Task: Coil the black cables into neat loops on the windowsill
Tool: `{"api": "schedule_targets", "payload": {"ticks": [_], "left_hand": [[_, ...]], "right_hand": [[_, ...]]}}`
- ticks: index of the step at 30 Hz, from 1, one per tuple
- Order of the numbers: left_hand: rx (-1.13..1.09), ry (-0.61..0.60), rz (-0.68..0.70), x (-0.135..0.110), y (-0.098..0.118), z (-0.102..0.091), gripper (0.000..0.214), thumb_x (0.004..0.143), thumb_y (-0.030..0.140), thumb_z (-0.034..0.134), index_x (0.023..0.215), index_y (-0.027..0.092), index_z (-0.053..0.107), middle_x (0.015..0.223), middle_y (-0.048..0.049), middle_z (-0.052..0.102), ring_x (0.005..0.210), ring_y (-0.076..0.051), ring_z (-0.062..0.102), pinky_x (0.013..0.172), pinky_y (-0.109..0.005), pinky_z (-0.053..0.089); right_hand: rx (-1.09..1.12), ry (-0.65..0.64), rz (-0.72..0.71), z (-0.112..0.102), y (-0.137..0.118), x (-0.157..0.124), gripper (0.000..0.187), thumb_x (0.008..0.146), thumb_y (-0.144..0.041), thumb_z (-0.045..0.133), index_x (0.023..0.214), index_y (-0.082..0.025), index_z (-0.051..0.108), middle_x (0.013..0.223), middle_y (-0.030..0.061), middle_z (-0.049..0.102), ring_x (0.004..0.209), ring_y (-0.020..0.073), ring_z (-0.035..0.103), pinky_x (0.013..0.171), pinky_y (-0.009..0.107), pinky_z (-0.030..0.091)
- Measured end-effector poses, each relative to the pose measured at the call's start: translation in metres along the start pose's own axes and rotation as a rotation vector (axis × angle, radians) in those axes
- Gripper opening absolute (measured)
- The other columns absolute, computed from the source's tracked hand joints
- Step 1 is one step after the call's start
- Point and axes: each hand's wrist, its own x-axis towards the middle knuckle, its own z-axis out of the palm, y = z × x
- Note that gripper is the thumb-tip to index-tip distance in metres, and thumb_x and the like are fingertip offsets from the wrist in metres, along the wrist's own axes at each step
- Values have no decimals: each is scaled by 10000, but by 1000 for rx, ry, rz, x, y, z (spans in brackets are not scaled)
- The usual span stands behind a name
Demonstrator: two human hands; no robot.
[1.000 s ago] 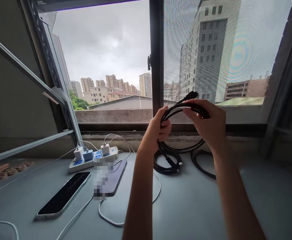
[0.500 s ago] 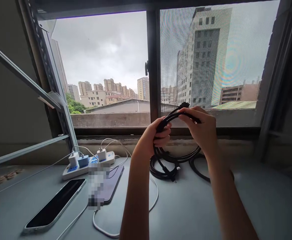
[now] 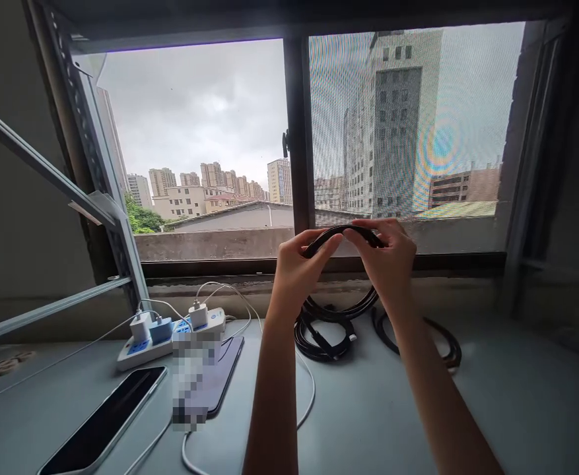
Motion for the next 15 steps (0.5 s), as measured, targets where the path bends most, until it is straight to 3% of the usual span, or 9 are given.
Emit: {"api": "schedule_targets", "payload": {"ticks": [3, 7, 11, 15], "left_hand": [[89, 1, 140, 3, -1, -6, 68, 765, 216, 734, 793, 155, 736, 548, 5, 493, 411, -41, 307, 359, -159, 189], [62, 63, 146, 6, 1, -21, 93, 756, 238, 729, 750, 145, 724, 452, 43, 368, 380, -39, 244, 352, -169, 162], [15, 127, 156, 5, 5, -30, 212, 703, 326, 779, 690, 131, 697, 440, 59, 306, 374, -31, 206, 346, -179, 128], [-32, 127, 185, 3, 9, -27, 313, 620, 397, 833, 695, 129, 690, 441, 68, 279, 370, -31, 199, 339, -185, 114]], "right_hand": [[14, -45, 81, 2, -2, -2, 333, 688, -461, 754, 875, -186, 732, 883, 55, 639, 601, 133, 571, 580, 305, 507], [70, -123, 132, 1, -5, -3, 399, 652, -507, 768, 891, -189, 737, 978, 74, 662, 651, 160, 621, 617, 326, 519], [35, -184, 115, -4, -15, -2, 328, 711, -522, 721, 764, -199, 731, 745, 23, 690, 640, 154, 627, 656, 294, 486], [-45, -170, 141, -9, -24, -1, 450, 744, -572, 662, 542, -172, 621, 476, -16, 529, 510, 124, 552, 532, 248, 407]]}}
